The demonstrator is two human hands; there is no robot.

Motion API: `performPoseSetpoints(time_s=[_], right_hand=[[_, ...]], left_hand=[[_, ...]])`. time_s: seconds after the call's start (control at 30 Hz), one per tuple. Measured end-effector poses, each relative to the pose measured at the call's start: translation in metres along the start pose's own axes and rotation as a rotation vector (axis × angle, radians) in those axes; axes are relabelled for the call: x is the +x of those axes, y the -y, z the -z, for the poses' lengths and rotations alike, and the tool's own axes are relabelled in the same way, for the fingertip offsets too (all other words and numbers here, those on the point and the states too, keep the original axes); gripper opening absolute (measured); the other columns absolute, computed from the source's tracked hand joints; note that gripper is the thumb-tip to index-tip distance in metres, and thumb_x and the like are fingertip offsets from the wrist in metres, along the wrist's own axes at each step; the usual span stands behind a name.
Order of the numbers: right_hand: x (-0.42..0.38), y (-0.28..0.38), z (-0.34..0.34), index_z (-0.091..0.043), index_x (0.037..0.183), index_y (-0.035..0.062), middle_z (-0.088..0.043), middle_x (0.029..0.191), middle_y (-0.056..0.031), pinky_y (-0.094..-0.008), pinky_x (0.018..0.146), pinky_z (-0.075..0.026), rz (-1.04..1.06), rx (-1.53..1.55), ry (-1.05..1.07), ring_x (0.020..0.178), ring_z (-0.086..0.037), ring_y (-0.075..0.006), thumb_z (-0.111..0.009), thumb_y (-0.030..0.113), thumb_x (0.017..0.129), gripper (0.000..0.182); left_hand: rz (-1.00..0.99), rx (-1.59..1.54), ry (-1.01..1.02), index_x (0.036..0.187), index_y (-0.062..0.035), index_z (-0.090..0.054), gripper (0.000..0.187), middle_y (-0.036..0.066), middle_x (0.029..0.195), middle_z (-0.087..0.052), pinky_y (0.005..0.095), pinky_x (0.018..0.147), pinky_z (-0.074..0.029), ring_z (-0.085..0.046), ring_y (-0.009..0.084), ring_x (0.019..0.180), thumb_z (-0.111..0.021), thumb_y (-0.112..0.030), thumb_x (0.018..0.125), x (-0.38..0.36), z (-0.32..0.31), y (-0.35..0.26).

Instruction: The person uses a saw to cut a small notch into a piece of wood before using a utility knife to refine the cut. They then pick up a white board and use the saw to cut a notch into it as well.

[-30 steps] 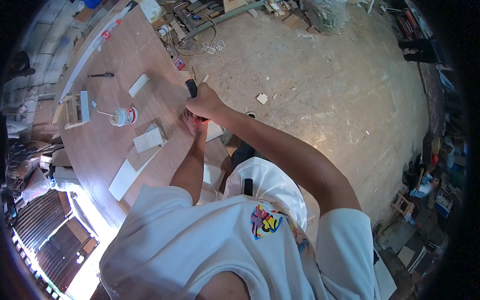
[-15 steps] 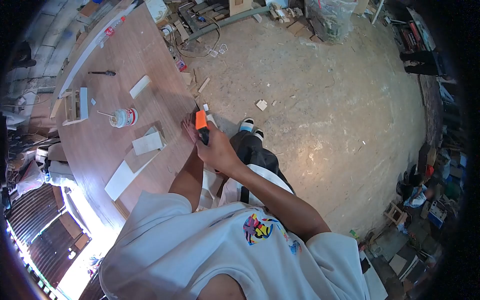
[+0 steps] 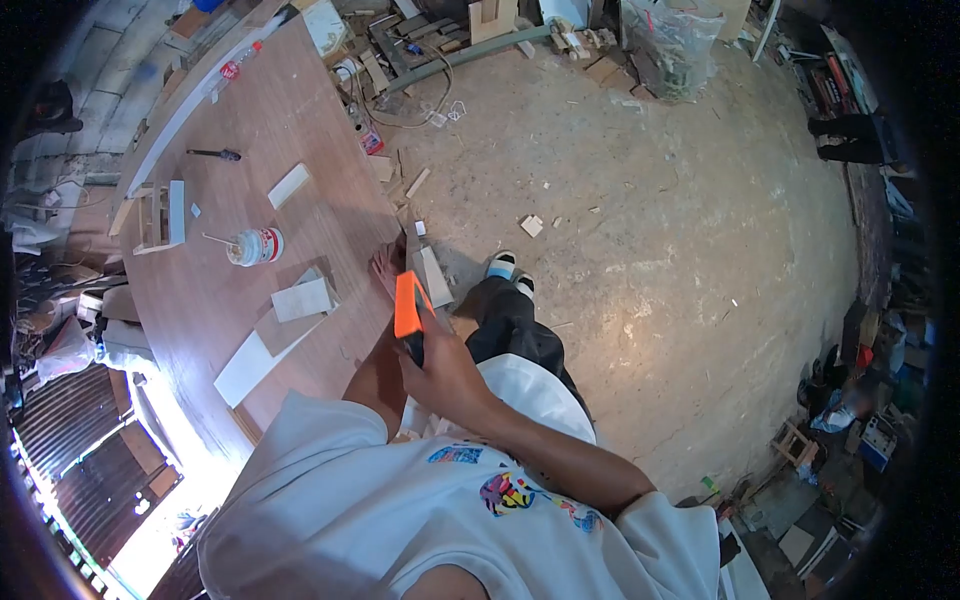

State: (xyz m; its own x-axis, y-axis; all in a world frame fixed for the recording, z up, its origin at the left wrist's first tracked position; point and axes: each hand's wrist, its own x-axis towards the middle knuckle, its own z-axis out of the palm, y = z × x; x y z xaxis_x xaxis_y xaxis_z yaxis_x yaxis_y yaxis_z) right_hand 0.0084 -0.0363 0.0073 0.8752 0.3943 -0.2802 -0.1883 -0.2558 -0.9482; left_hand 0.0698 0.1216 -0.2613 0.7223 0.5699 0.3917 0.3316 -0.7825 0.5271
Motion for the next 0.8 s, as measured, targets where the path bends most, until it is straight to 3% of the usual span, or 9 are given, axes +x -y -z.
performPoseSetpoints(time_s=[0.03, 0.13, 0.33, 0.47, 0.57, 0.67, 0.8], right_hand=[[-0.006, -0.006, 0.0, -0.048, 0.104, -0.0027, -0.056, 0.068, -0.0185, -0.0335, 0.059, -0.046, -0.049, -0.005, 0.02, 0.065, -0.062, -0.0252, -0.055, 0.002, 0.077, 0.028], [0.011, -0.027, 0.002, -0.048, 0.109, -0.0026, -0.057, 0.075, -0.0186, -0.0318, 0.065, -0.047, -0.145, -0.066, 0.115, 0.072, -0.063, -0.0244, -0.054, 0.0, 0.077, 0.033], [-0.028, -0.009, 0.009, -0.045, 0.118, -0.0026, -0.058, 0.075, -0.0188, -0.034, 0.062, -0.047, -0.093, -0.029, 0.065, 0.069, -0.063, -0.0254, -0.055, 0.0, 0.076, 0.043], [-0.012, -0.017, 0.009, -0.045, 0.12, -0.002, -0.058, 0.085, -0.0204, -0.0337, 0.069, -0.048, -0.278, -0.044, 0.195, 0.078, -0.064, -0.0281, -0.054, -0.002, 0.077, 0.044], [-0.004, -0.025, 0.004, -0.046, 0.119, -0.0015, -0.059, 0.081, -0.0185, -0.0338, 0.068, -0.048, -0.115, -0.104, 0.133, 0.077, -0.064, -0.0273, -0.054, -0.002, 0.077, 0.043], [-0.024, 0.006, 0.017, -0.046, 0.118, -0.0016, -0.058, 0.08, -0.0188, -0.0339, 0.066, -0.047, -0.198, -0.007, 0.162, 0.076, -0.064, -0.0274, -0.055, -0.002, 0.076, 0.043], [-0.015, -0.013, 0.012, -0.045, 0.118, -0.0016, -0.058, 0.08, -0.0189, -0.0329, 0.068, -0.047, -0.144, 0.013, 0.091, 0.077, -0.064, -0.0271, -0.054, -0.002, 0.076, 0.044]], left_hand=[[0.002, 0.005, 0.002, 0.077, -0.0077, -0.053, 0.013, 0.011, 0.082, -0.053, 0.042, 0.076, -0.041, -0.053, 0.0309, 0.084, -0.059, -0.019, 0.079, -0.002, -0.001, 0.002], [0.002, 0.013, -0.006, 0.077, -0.0077, -0.053, 0.012, 0.011, 0.081, -0.053, 0.0419, 0.076, -0.041, -0.053, 0.0309, 0.084, -0.059, -0.019, 0.079, -0.002, 0.0, 0.002], [-0.002, 0.034, -0.009, 0.077, -0.0076, -0.053, 0.012, 0.011, 0.081, -0.053, 0.0418, 0.076, -0.041, -0.053, 0.0307, 0.084, -0.059, -0.018, 0.079, 0.005, -0.003, 0.003], [0.007, 0.039, 0.003, 0.077, -0.0076, -0.053, 0.012, 0.011, 0.081, -0.053, 0.0416, 0.076, -0.041, -0.053, 0.0306, 0.084, -0.058, -0.018, 0.079, -0.006, -0.003, -0.002], [0.008, 0.043, -0.001, 0.077, -0.0076, -0.053, 0.012, 0.011, 0.081, -0.053, 0.0416, 0.075, -0.041, -0.053, 0.0306, 0.083, -0.058, -0.018, 0.079, -0.007, -0.005, -0.004], [0.013, 0.053, 0.013, 0.077, -0.0076, -0.053, 0.011, 0.011, 0.081, -0.053, 0.0415, 0.075, -0.041, -0.053, 0.0305, 0.083, -0.058, -0.017, 0.079, -0.013, -0.004, -0.002], [0.031, 0.065, 0.014, 0.076, -0.0075, -0.053, 0.011, 0.011, 0.08, -0.053, 0.0414, 0.075, -0.041, -0.053, 0.0304, 0.083, -0.058, -0.017, 0.079, -0.023, 0.0, -0.001]])
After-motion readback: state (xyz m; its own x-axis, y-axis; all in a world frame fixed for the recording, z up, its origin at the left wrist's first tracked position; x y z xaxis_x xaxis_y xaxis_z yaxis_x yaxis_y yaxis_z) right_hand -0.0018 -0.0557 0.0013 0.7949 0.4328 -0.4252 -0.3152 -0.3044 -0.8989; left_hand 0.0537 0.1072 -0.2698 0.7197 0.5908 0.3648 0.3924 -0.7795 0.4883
